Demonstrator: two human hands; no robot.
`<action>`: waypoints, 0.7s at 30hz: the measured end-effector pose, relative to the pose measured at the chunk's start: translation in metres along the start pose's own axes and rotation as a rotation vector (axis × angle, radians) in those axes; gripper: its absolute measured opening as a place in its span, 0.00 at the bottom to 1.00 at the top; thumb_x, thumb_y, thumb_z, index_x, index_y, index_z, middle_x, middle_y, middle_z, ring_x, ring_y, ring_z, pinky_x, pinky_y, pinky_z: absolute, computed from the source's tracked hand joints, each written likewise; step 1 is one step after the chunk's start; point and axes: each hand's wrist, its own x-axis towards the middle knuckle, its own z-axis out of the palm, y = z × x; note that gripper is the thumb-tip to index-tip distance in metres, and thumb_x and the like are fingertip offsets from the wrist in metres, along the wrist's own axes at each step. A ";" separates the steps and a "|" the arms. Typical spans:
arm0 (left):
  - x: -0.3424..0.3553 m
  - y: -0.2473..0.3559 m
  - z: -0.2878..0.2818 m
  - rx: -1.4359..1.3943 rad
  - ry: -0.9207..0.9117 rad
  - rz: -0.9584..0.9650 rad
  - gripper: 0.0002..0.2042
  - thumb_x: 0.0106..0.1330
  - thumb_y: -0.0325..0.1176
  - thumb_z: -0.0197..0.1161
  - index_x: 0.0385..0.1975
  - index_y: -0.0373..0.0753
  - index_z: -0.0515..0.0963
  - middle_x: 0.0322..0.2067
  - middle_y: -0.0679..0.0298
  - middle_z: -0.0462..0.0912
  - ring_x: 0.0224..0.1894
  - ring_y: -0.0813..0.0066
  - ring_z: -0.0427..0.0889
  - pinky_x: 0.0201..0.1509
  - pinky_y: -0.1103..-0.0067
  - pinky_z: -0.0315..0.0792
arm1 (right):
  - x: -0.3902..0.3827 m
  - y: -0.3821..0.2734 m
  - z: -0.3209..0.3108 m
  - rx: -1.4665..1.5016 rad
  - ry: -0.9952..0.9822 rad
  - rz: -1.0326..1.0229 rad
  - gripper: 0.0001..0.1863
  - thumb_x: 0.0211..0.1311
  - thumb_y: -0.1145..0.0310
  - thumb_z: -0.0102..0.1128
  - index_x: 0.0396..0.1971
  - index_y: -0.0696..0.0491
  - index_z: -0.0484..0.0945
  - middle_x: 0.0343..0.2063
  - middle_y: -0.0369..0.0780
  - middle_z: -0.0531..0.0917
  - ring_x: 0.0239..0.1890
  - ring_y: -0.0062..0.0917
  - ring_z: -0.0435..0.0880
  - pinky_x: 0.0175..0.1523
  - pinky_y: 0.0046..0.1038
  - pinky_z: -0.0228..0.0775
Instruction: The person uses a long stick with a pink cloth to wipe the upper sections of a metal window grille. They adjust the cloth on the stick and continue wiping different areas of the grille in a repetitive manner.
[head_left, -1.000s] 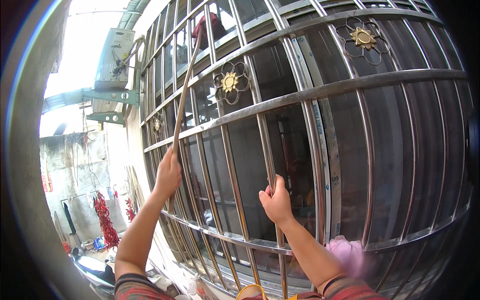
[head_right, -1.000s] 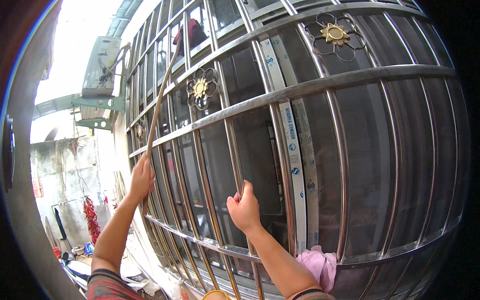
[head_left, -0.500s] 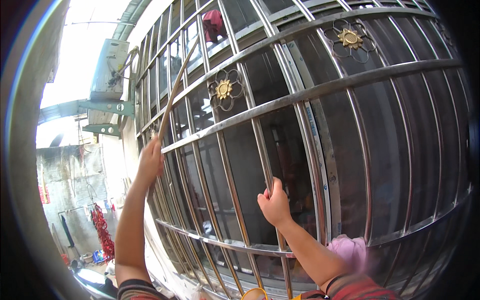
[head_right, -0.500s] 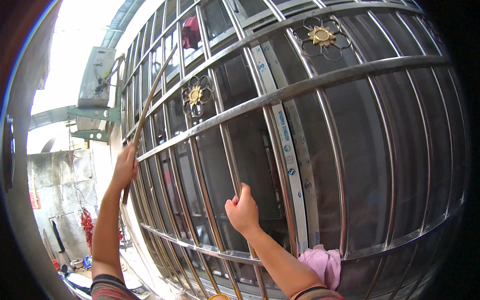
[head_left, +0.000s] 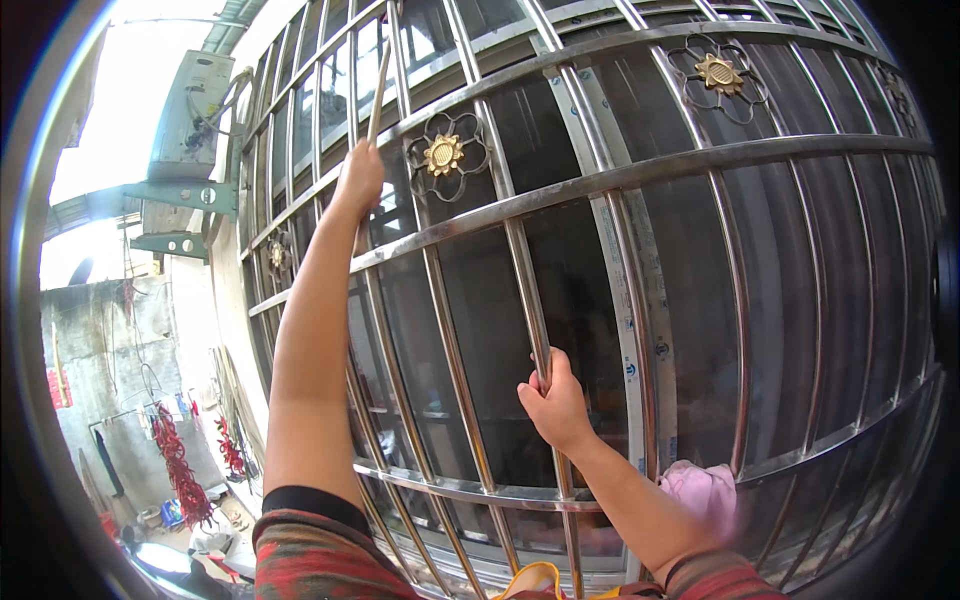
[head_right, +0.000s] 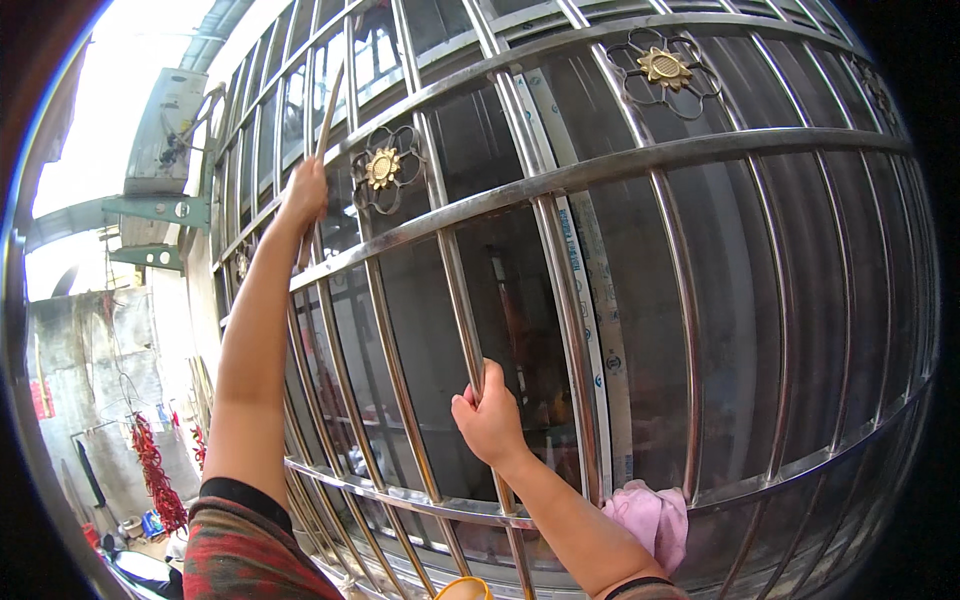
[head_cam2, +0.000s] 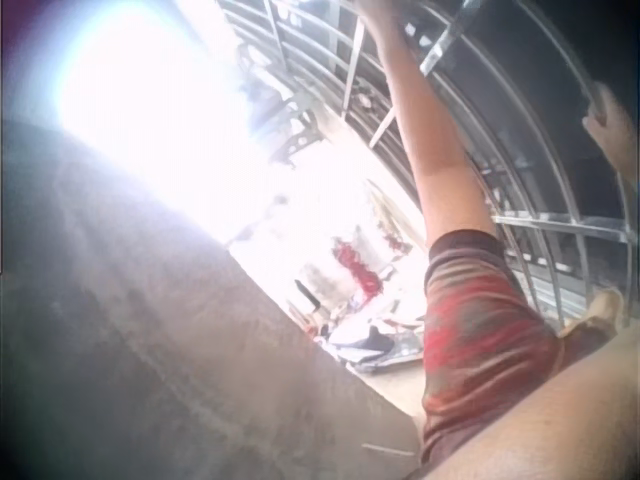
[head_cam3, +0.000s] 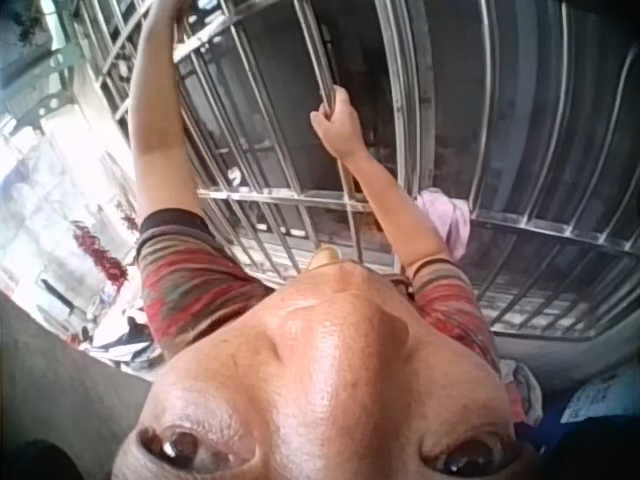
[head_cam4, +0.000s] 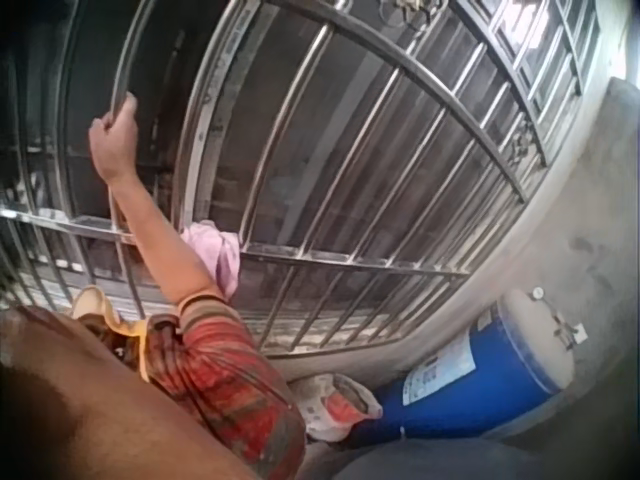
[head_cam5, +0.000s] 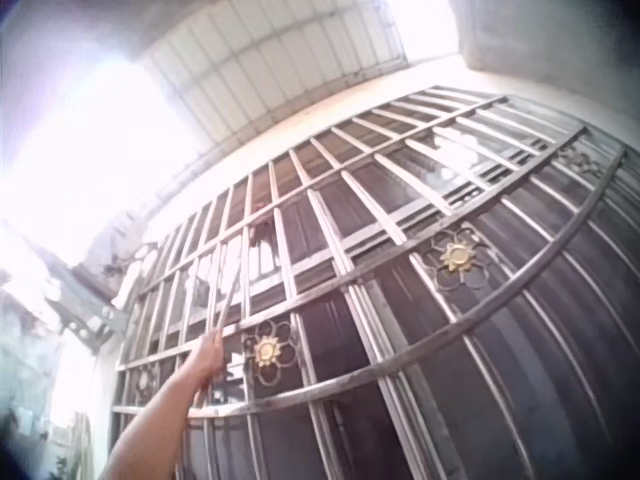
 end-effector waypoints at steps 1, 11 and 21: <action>-0.016 -0.009 -0.012 0.033 0.004 0.044 0.13 0.69 0.36 0.42 0.36 0.32 0.70 0.20 0.48 0.75 0.17 0.57 0.76 0.19 0.66 0.69 | 0.000 -0.001 0.000 -0.013 0.007 0.007 0.23 0.52 0.75 0.56 0.49 0.61 0.63 0.21 0.37 0.73 0.21 0.21 0.74 0.30 0.26 0.69; -0.275 -0.014 -0.108 -0.142 -0.126 -0.199 0.19 0.72 0.36 0.41 0.61 0.41 0.61 0.13 0.74 0.59 0.10 0.87 0.60 0.11 0.86 0.58 | 0.002 0.006 0.005 -0.069 0.043 -0.020 0.23 0.50 0.76 0.55 0.48 0.61 0.63 0.19 0.38 0.73 0.19 0.24 0.74 0.29 0.28 0.69; -0.313 0.033 -0.172 -0.158 -0.170 -0.413 0.18 0.71 0.32 0.43 0.60 0.38 0.63 0.15 0.74 0.61 0.15 0.89 0.61 0.16 0.87 0.58 | 0.003 0.010 0.006 -0.015 0.041 -0.018 0.21 0.51 0.77 0.55 0.47 0.60 0.64 0.19 0.36 0.71 0.20 0.20 0.71 0.29 0.26 0.68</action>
